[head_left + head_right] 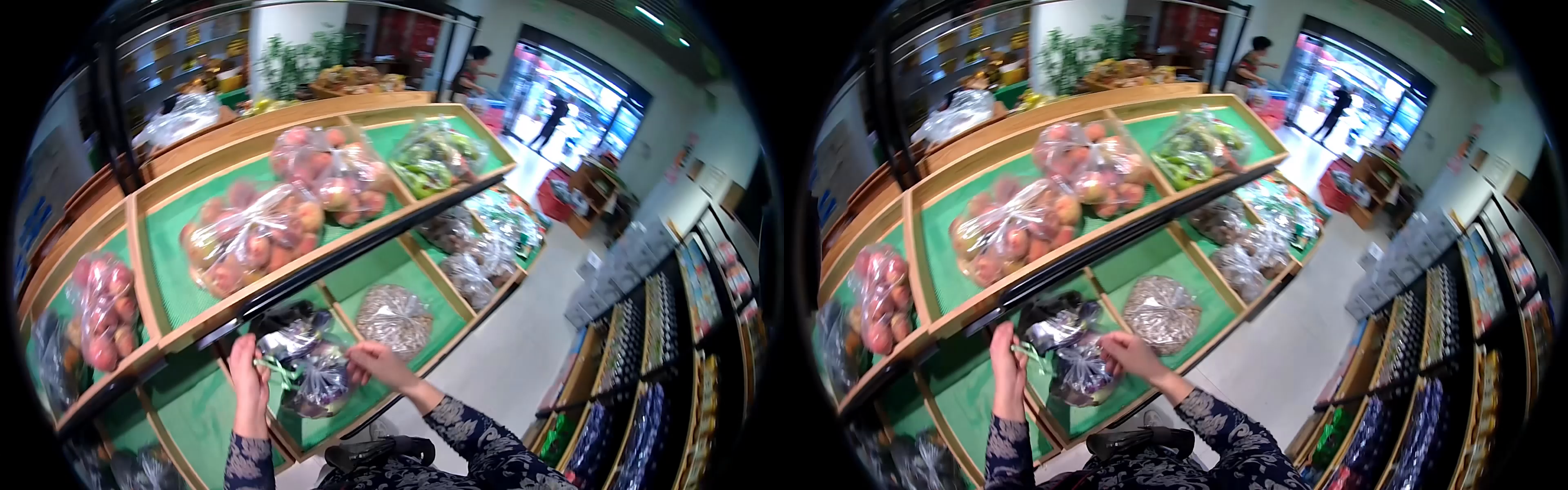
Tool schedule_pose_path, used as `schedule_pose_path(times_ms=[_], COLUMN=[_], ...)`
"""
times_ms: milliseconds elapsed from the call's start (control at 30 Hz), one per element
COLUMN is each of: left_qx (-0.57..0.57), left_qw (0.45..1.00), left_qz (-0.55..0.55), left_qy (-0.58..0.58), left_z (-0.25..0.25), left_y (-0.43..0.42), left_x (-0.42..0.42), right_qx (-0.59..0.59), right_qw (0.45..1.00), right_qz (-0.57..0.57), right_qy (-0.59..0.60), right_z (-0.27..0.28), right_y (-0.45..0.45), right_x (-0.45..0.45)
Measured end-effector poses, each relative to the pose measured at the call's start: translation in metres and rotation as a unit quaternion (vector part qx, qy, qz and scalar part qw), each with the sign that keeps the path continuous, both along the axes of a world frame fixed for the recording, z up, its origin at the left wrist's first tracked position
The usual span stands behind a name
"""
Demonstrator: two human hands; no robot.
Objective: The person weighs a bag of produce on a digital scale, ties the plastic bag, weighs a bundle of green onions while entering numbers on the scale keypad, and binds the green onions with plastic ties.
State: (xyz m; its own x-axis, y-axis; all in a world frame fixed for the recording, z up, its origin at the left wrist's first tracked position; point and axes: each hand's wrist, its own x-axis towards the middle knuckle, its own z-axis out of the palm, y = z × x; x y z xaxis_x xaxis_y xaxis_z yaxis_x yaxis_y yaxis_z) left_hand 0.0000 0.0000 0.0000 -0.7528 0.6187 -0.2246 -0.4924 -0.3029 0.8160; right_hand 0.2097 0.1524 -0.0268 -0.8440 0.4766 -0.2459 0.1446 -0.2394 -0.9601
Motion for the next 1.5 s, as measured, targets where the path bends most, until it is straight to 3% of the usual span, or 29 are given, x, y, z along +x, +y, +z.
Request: schedule_pose_path(times_ms=[67,100,167,200,300,333,433,600,733,767,833,1000,1067,1167,1333,1500], left_qx=[-0.01,-0.001,0.027,0.047,0.096,0.08,0.025,-0.066,-0.049,-0.021,0.043,0.095,0.123,-0.049,-0.093,-0.117], left_qw=[0.999,0.996,0.989,0.985,0.969,0.968,0.962,0.906,0.797,0.72,0.642,0.542,0.506,0.54,0.701,0.704], left_qz=[-0.033,-0.046,-0.106,-0.132,-0.207,-0.226,-0.269,-0.386,-0.516,-0.516,-0.551,-0.674,-0.694,-0.734,-0.698,-0.701], left_qy=[-0.039,-0.076,-0.101,-0.103,-0.099,-0.077,-0.052,0.162,0.311,0.462,0.531,0.492,0.498,0.408,0.111,-0.012], left_z=[-0.037,-0.053,-0.059,-0.06,-0.055,-0.046,-0.033,-0.065,-0.067,-0.062,-0.051,-0.067,-0.083,-0.093,-0.131,-0.116], left_y=[0.009,0.01,0.012,0.013,0.037,0.047,0.082,0.153,0.204,0.218,0.241,0.29,0.311,0.35,0.457,0.61], left_x=[0.018,0.071,0.105,0.119,0.174,0.187,0.246,0.373,0.472,0.486,0.52,0.571,0.577,0.593,0.618,0.652], right_qx=[-0.02,-0.014,-0.01,-0.017,-0.033,-0.051,0.015,0.214,0.109,0.03,0.057,0.081,0.01,-0.024,-0.037,-0.034], right_qw=[0.999,0.998,0.995,0.998,0.994,0.996,0.984,0.957,0.945,0.944,0.924,0.913,0.903,0.903,0.909,0.897], right_qz=[-0.035,-0.042,-0.023,-0.031,0.034,0.026,-0.065,-0.18,-0.293,-0.313,-0.347,-0.386,-0.423,-0.426,-0.398,-0.42], right_qy=[-0.014,-0.036,-0.094,-0.053,-0.094,-0.069,-0.168,-0.077,-0.097,-0.103,-0.153,-0.102,-0.074,-0.05,-0.118,-0.136], right_z=[-0.021,-0.016,-0.012,-0.019,-0.021,-0.036,-0.028,-0.007,-0.015,-0.023,-0.022,-0.028,-0.038,-0.046,-0.063,-0.053], right_y=[-0.031,-0.05,-0.079,-0.09,-0.091,-0.086,-0.064,-0.022,0.012,0.023,0.048,0.105,0.134,0.185,0.295,0.417], right_x=[0.003,0.045,0.053,0.054,0.094,0.105,0.17,0.314,0.42,0.447,0.498,0.562,0.576,0.593,0.628,0.662])
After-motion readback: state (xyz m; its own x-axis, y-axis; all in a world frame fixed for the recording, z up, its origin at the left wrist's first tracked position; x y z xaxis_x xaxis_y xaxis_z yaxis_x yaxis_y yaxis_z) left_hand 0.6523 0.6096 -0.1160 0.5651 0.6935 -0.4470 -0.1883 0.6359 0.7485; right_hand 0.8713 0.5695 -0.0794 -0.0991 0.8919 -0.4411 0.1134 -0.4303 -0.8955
